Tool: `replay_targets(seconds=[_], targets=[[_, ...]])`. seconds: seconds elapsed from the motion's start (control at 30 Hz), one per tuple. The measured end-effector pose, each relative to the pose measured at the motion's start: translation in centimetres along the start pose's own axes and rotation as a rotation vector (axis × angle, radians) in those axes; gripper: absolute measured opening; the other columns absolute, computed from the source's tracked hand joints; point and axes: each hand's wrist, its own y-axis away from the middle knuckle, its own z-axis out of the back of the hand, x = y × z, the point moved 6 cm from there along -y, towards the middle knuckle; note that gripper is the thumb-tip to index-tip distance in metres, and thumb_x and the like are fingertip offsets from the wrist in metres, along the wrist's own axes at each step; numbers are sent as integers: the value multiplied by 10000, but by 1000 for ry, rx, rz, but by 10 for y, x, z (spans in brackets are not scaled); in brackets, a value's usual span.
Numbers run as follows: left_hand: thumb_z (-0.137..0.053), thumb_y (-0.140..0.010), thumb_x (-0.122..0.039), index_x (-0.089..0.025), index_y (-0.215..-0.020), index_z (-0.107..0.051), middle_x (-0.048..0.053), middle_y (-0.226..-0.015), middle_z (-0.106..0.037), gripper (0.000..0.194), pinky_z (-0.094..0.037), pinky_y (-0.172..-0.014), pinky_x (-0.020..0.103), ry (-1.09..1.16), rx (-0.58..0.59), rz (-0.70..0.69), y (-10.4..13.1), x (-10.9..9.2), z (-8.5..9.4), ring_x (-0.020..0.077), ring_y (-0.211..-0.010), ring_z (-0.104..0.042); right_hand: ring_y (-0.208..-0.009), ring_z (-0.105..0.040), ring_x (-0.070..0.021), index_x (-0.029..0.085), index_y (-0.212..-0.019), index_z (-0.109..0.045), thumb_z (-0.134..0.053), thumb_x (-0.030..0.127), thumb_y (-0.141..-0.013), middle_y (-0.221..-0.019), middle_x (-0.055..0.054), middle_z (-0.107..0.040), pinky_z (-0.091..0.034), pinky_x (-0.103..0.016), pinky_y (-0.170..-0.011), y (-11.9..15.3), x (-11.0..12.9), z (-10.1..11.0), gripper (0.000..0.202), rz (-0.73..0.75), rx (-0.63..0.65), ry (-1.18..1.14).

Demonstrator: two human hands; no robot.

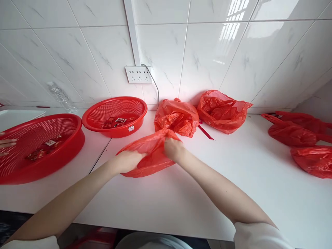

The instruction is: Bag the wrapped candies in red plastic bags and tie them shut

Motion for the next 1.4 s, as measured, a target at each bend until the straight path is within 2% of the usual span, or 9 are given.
replay_targets(seconds=[0.1, 0.33, 0.47, 0.57, 0.77, 0.93, 1.1, 1.27, 1.4], targets=[[-531, -754, -37, -336, -1259, -652, 45, -925, -743, 599, -451, -591, 292, -41, -89, -139, 12, 14, -2, 235, -773, -687, -851, -698, -292, 140, -972, -727, -682, 436, -798, -961, -142, -719, -541, -337, -680, -10, -24, 2, 347, -20, 168, -50], [-617, -893, -328, -260, -988, -748, 8, -896, -751, 175, -498, -816, 315, 97, -585, -320, 23, 44, 15, 179, -841, -666, -674, -684, -173, 138, -907, -740, -643, 555, -815, -814, -82, -728, -540, -264, -627, -14, -39, 11, 438, 172, 483, -456], [-565, -907, -209, -246, -879, -713, -13, -886, -729, 155, -459, -900, 329, 197, -580, -326, 24, 43, 17, 157, -869, -637, -623, -664, -129, 128, -963, -690, -636, 399, -882, -791, -75, -719, -572, -255, -669, -28, -20, 53, 288, 290, 146, -1208], [-514, -906, -137, -240, -913, -685, -15, -914, -722, 199, -432, -920, 350, 220, -612, -312, 26, 41, 17, 159, -898, -625, -696, -683, -130, 132, -950, -627, -549, 303, -944, -855, -91, -708, -591, -269, -739, -56, 5, 65, 188, 173, -56, -1667], [-479, -943, -179, -238, -1070, -666, 27, -1022, -700, 234, -417, -922, 375, 84, -662, -225, 34, 42, 8, 192, -964, -605, -583, -632, -143, 113, -1036, -572, -589, 366, -928, -779, -58, -632, -610, -335, -601, -126, 77, 39, 275, -93, -22, -1770], [-668, -848, -425, -189, -1079, -671, 95, -1006, -696, 331, -416, -926, 458, -64, -680, -42, 34, 48, 1, 276, -971, -604, -591, -600, -110, 124, -1006, -571, -456, 197, -964, -729, -27, -623, -627, -300, -634, -143, 91, 32, 143, -109, -86, -1833], [-618, -881, -238, -209, -861, -679, 34, -855, -714, 71, -401, -979, 455, -44, -549, -130, 28, 52, -9, 220, -868, -626, -704, -644, -124, 161, -937, -569, -486, 137, -915, -801, -32, -671, -629, -273, -679, -117, 68, 46, 90, -19, -167, -1865], [-477, -849, -31, -239, -894, -693, 12, -953, -712, 304, -381, -1043, 425, 40, -554, -233, 28, 55, -11, 202, -978, -608, -803, -679, -152, 183, -960, -609, -554, 180, -873, -922, -28, -717, -624, -279, -699, -69, 19, 64, 103, 61, -233, -1840], [-491, -820, -58, -251, -989, -689, 12, -996, -708, 324, -431, -986, 389, 142, -504, -274, 32, 49, -6, 197, -973, -612, -820, -702, -175, 196, -1024, -622, -585, 245, -848, -994, -44, -725, -624, -296, -694, -25, -31, 77, 186, 90, -322, -1735]])
